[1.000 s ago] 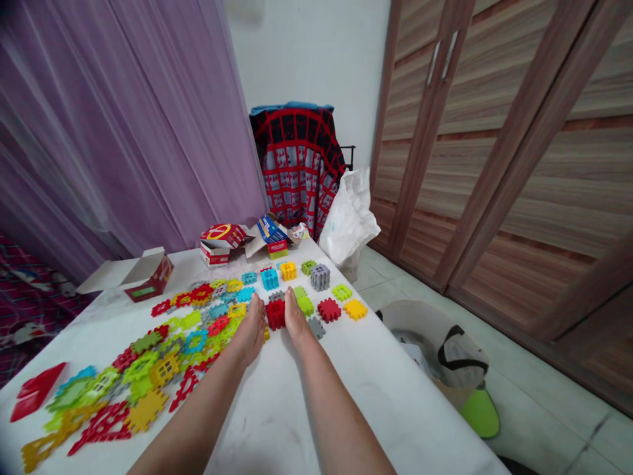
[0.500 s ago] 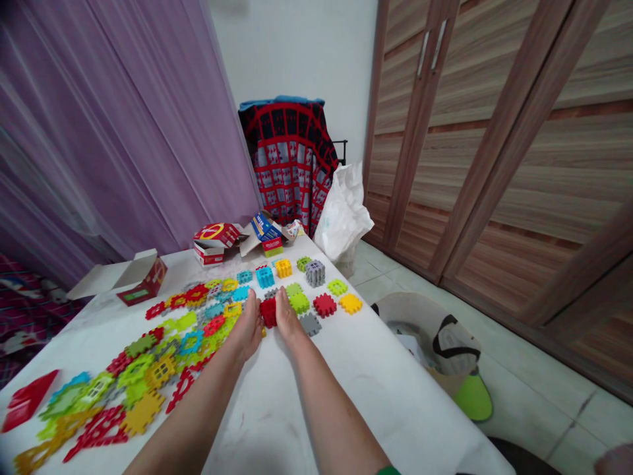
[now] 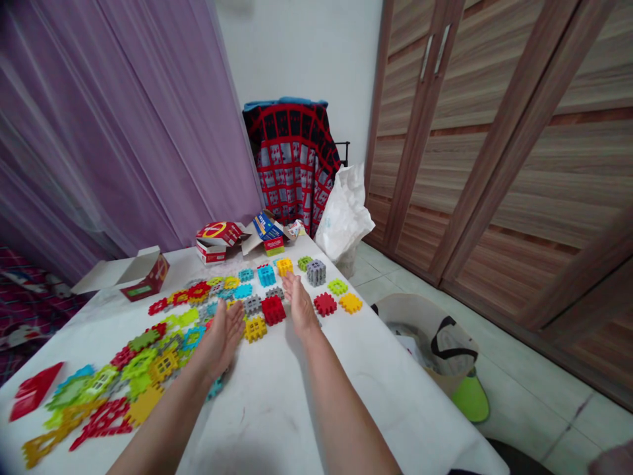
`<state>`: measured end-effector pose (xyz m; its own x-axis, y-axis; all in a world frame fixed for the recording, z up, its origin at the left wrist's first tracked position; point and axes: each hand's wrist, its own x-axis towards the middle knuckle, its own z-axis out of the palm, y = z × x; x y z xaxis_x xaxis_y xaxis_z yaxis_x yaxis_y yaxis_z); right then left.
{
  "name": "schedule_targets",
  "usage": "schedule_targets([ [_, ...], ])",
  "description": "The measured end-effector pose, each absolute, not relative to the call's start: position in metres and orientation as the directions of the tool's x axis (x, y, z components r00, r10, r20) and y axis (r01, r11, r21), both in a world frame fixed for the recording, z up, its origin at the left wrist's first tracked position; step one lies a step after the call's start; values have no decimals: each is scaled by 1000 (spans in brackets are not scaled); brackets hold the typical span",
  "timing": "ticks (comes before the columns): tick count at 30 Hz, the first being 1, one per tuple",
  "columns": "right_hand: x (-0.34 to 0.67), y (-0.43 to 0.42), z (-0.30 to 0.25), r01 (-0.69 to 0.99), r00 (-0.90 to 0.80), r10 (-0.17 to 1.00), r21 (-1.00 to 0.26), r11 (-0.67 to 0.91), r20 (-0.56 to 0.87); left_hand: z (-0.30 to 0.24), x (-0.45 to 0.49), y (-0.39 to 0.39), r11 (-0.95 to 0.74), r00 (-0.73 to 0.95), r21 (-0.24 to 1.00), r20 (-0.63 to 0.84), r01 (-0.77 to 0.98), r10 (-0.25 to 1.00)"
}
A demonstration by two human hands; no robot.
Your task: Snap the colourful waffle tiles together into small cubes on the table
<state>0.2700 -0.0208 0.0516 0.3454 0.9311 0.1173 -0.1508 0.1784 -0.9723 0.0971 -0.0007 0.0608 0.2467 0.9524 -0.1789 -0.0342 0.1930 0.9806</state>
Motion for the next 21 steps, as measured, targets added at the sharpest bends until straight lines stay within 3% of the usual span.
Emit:
schedule_targets([
  [4, 260, -34, 61, -310, 177, 982, -943, 122, 69, 46, 34, -12, 118, 78, 993, -115, -32, 990],
  [6, 240, -37, 52, -253, 93, 995, -967, 43, 20, 35, 5, -17, 79, -31, 996, -78, 41, 996],
  [9, 202, -41, 27, -117, -64, 998, -992, -35, -28, 20, -29, -26, -23, -167, 948, 80, 316, 983],
  [13, 168, -46, 1, 0, -218, 974, -998, -64, -63, 4, -45, -38, -208, -158, 838, 327, 505, 932],
  [17, 166, -51, -7, 35, -176, 982, -997, -62, -67, -9, -48, -40, -282, -134, 795, 411, 537, 902],
  [21, 182, -56, -8, -10, 3, 998, -998, -56, -56, -18, -52, -37, -259, -139, 763, 414, 593, 900],
])
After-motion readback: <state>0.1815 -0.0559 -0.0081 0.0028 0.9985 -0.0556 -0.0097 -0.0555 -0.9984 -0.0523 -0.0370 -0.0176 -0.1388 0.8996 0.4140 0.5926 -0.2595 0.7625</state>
